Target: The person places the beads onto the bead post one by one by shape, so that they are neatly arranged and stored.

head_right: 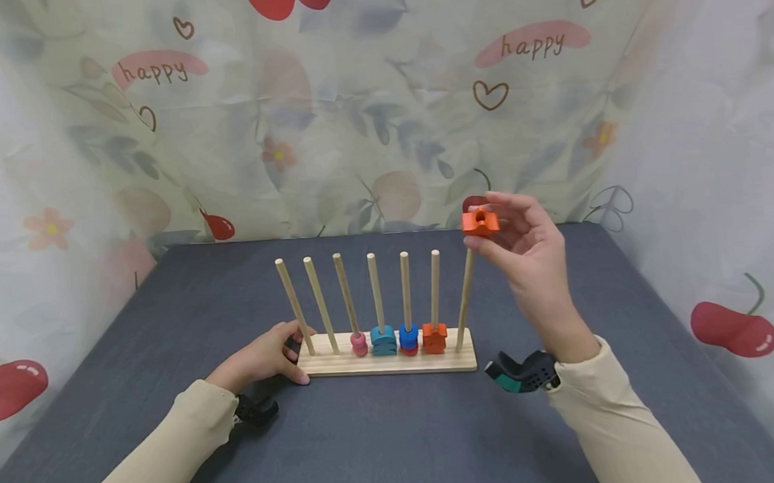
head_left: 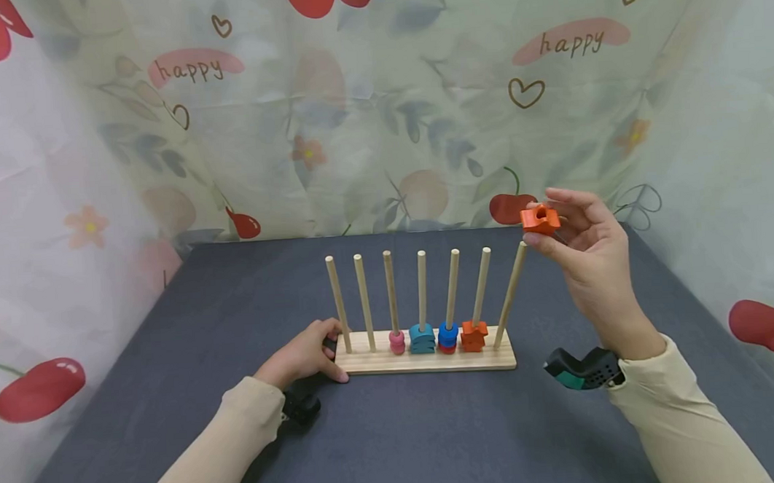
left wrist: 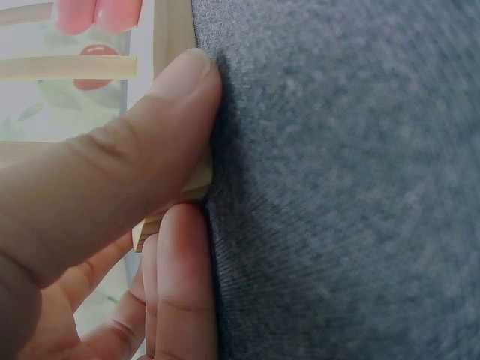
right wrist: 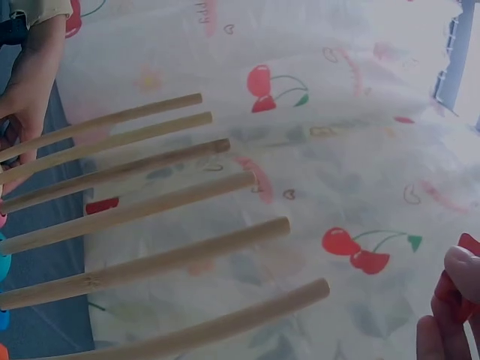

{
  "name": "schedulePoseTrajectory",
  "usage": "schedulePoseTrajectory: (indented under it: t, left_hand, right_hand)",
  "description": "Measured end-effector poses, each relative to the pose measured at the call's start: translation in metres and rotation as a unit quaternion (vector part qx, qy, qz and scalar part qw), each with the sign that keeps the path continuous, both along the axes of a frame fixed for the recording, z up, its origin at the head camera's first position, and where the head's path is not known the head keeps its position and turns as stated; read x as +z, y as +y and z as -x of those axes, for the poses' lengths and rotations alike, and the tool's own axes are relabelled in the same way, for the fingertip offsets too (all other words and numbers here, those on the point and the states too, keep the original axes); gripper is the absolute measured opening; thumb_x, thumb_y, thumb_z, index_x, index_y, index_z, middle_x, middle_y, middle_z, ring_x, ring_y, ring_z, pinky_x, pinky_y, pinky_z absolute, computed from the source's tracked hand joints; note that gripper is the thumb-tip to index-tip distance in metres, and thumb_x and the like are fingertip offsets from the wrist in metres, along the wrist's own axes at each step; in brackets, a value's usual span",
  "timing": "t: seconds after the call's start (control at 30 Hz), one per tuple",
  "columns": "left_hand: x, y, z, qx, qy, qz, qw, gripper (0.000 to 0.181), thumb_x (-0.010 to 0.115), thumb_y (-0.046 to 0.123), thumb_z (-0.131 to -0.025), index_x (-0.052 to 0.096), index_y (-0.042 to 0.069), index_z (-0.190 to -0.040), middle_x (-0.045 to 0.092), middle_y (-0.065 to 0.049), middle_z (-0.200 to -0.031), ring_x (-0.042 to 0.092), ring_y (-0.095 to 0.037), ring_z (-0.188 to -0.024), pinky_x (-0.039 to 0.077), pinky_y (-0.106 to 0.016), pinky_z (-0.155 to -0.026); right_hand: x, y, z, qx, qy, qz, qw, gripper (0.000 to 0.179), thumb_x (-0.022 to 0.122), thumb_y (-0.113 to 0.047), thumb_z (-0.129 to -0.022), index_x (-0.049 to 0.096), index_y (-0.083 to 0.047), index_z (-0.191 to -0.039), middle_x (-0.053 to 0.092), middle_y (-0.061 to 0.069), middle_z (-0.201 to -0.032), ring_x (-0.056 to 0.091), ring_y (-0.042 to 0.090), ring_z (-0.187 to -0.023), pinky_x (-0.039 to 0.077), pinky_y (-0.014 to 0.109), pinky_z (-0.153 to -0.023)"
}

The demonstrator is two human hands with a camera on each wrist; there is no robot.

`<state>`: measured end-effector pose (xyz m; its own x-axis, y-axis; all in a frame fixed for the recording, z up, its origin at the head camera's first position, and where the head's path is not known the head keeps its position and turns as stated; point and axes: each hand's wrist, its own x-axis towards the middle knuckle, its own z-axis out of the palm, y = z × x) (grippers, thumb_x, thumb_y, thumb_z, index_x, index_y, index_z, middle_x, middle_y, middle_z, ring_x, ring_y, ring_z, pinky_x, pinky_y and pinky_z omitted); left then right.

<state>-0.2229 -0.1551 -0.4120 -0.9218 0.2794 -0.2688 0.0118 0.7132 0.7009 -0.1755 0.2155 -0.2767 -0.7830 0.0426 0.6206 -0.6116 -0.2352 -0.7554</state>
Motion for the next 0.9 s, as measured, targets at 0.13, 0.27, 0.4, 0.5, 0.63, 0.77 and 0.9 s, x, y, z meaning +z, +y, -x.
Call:
schedulePoseTrajectory:
  t: [0.13, 0.27, 0.4, 0.5, 0.63, 0.77, 0.9]
  left_hand:
    - [0.000, 0.000, 0.000, 0.000, 0.000, 0.001, 1.0000, 0.068, 0.091, 0.002, -0.059, 0.055, 0.007, -0.117, 0.046, -0.012, -0.112, 0.057, -0.023, -0.093, 0.050, -0.035, -0.079]
    - [0.000, 0.000, 0.000, -0.001, 0.004, 0.001, 1.0000, 0.068, 0.091, 0.002, -0.059, 0.055, 0.007, -0.116, 0.046, -0.012, -0.111, 0.057, -0.022, -0.092, 0.050, -0.035, -0.078]
    - [-0.001, 0.000, 0.000, 0.001, 0.003, -0.002, 1.0000, 0.068, 0.091, 0.001, -0.058, 0.055, 0.007, -0.116, 0.046, -0.012, -0.112, 0.057, -0.022, -0.092, 0.050, -0.034, -0.078]
    - [-0.002, 0.000, 0.000, 0.002, 0.000, -0.003, 1.0000, 0.069, 0.091, 0.002, -0.058, 0.055, 0.007, -0.117, 0.046, -0.012, -0.113, 0.057, -0.022, -0.093, 0.050, -0.034, -0.078]
    - [-0.001, -0.001, 0.000, 0.002, -0.002, -0.004, 1.0000, 0.070, 0.091, 0.002, -0.058, 0.055, 0.006, -0.118, 0.046, -0.012, -0.114, 0.057, -0.022, -0.094, 0.050, -0.034, -0.078]
    - [-0.001, 0.000, -0.001, 0.005, -0.004, -0.003, 1.0000, 0.072, 0.092, 0.003, -0.058, 0.055, 0.007, -0.120, 0.046, -0.012, -0.115, 0.057, -0.023, -0.094, 0.050, -0.033, -0.078]
    - [-0.001, 0.000, -0.001, 0.009, -0.007, 0.000, 0.9999, 0.073, 0.092, 0.003, -0.058, 0.054, 0.007, -0.121, 0.046, -0.012, -0.115, 0.057, -0.023, -0.095, 0.050, -0.033, -0.078]
  right_hand:
    - [0.002, -0.005, 0.001, -0.032, -0.020, -0.040, 0.9985, 0.044, 0.066, 0.016, -0.081, 0.062, -0.001, -0.122, 0.065, 0.004, -0.115, 0.063, 0.013, -0.100, 0.053, 0.019, -0.080]
    - [0.004, -0.010, 0.004, -0.050, -0.033, -0.061, 0.9963, 0.038, 0.069, 0.014, -0.080, 0.066, -0.005, -0.113, 0.063, 0.004, -0.114, 0.064, 0.014, -0.099, 0.053, 0.018, -0.080]
    - [0.003, -0.012, 0.009, -0.048, -0.042, -0.090, 0.9939, 0.035, 0.070, 0.010, -0.081, 0.066, -0.007, -0.110, 0.064, 0.002, -0.111, 0.064, 0.012, -0.098, 0.052, 0.018, -0.081]
    - [0.001, -0.013, 0.013, -0.046, -0.053, -0.122, 0.9901, 0.033, 0.072, 0.006, -0.081, 0.066, -0.008, -0.111, 0.066, 0.000, -0.110, 0.065, 0.010, -0.099, 0.051, 0.017, -0.084]
    - [-0.004, -0.012, 0.018, -0.048, -0.070, -0.156, 0.9840, 0.032, 0.075, 0.001, -0.081, 0.066, -0.007, -0.111, 0.068, -0.003, -0.108, 0.065, 0.009, -0.098, 0.051, 0.016, -0.084]
    - [-0.008, -0.011, 0.023, -0.059, -0.080, -0.199, 0.9749, 0.031, 0.076, -0.003, -0.081, 0.066, -0.008, -0.111, 0.069, -0.008, -0.104, 0.065, 0.008, -0.092, 0.051, 0.016, -0.076]
    - [-0.011, -0.011, 0.025, -0.075, -0.092, -0.248, 0.9614, 0.029, 0.076, -0.009, -0.083, 0.066, -0.011, -0.109, 0.068, -0.013, -0.098, 0.062, 0.008, -0.083, 0.050, 0.017, -0.068]
